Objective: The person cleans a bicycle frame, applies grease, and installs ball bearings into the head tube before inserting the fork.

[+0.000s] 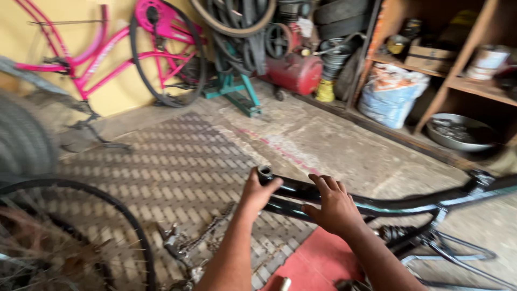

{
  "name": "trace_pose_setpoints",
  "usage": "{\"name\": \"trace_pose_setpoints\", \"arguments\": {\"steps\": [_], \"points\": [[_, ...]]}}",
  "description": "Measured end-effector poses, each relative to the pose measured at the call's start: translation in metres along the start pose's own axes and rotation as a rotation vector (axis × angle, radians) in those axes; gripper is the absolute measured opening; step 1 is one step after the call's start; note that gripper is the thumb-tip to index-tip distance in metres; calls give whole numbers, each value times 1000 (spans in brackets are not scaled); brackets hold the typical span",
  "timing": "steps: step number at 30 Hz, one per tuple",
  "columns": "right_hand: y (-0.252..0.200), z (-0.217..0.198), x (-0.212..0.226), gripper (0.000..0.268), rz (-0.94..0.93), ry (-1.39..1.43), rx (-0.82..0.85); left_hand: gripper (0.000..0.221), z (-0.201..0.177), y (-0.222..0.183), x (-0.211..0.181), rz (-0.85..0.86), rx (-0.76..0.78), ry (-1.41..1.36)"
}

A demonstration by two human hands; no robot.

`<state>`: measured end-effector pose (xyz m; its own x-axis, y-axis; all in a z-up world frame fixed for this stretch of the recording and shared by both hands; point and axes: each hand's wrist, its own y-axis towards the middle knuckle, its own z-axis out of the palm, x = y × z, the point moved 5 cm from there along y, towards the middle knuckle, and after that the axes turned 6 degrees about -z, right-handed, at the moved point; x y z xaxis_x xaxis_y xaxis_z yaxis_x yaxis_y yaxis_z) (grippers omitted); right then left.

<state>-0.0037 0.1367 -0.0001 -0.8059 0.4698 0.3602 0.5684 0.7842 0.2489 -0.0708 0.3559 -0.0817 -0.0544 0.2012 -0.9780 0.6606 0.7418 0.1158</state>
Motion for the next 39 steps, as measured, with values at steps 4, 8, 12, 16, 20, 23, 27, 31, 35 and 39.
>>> {"name": "trace_pose_setpoints", "arguments": {"steps": [4,8,12,16,20,23,27,31,35,39], "points": [[21,5,17,96,-27,-39,-29,68,-6,-11,-9,-51,-11,-19],[30,7,13,98,13,-111,26,72,-12,-16,-14,-151,31,34],[40,-1,3,93,29,-75,-34,83,-16,-17,-17,-153,45,-6],[37,-10,-6,75,-14,-24,-185,98,-19,-19,-29,-40,0,4],[28,-28,-12,50,-132,78,-407,108,-18,-31,-72,166,-195,255],[14,-58,-22,18,-214,92,-647,105,-9,-60,-122,494,-371,176],[-21,-97,-78,20,170,330,-751,95,32,-107,-179,758,-287,174],[-95,-102,-168,24,241,407,-705,87,103,-163,-214,868,-30,172],[-183,-62,-285,30,335,117,-421,76,176,-210,-233,892,198,148],[-288,38,-385,47,508,-153,30,69,242,-247,-217,824,304,57]]}}
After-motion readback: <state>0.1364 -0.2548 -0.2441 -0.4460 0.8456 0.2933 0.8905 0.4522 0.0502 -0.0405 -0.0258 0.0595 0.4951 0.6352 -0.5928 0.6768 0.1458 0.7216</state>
